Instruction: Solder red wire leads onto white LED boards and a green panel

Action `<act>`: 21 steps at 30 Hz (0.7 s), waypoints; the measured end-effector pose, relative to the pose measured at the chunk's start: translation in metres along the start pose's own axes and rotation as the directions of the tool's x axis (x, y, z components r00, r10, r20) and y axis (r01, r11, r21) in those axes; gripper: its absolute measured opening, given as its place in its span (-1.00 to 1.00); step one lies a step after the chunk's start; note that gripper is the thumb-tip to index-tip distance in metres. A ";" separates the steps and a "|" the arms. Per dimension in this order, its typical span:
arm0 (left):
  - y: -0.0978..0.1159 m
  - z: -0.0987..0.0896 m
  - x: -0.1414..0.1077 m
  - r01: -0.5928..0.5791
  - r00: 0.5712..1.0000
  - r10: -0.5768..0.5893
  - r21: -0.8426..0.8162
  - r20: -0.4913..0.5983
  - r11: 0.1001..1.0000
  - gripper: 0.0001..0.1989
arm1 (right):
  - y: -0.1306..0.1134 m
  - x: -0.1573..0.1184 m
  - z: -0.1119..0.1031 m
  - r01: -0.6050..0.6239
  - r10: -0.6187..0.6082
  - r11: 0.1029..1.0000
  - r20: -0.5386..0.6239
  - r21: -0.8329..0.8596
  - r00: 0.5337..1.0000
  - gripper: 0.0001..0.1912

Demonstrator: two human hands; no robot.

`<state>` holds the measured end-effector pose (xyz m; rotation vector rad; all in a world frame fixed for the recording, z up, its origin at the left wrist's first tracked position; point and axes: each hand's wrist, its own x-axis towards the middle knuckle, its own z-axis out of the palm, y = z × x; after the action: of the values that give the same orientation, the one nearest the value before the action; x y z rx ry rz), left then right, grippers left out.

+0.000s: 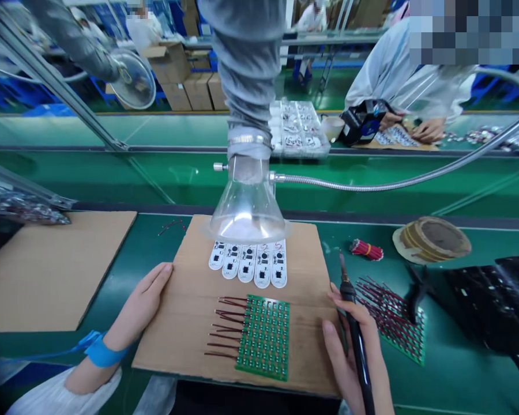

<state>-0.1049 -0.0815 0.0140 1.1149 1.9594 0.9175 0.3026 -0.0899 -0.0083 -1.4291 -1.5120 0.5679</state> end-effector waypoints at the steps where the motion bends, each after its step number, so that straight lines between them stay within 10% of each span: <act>1: 0.004 0.002 0.014 -0.012 1.000 0.012 -0.004 0.015 1.000 -0.50 | 0.003 0.009 0.006 -0.009 0.009 1.000 -0.003 0.022 1.000 -0.69; 7: 0.040 0.016 0.142 -0.115 0.993 0.113 0.058 0.032 0.992 -0.61 | 0.010 0.106 0.062 0.099 -0.103 0.992 0.048 0.079 0.993 -0.66; 10: 0.044 0.017 0.168 -0.144 0.990 0.143 0.130 0.015 0.981 -0.64 | 0.008 0.135 0.076 0.186 -0.188 0.982 0.102 0.025 0.977 -0.65; 21: -0.016 0.005 0.032 -0.252 0.966 0.217 0.336 0.139 0.908 -0.64 | 0.046 0.024 0.027 0.240 -0.216 0.951 0.135 -0.198 0.967 -0.72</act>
<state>-0.1196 -0.0574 -0.0086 1.5987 1.9839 0.6256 0.3059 -0.0506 -0.0512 -1.3732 -1.8440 0.3568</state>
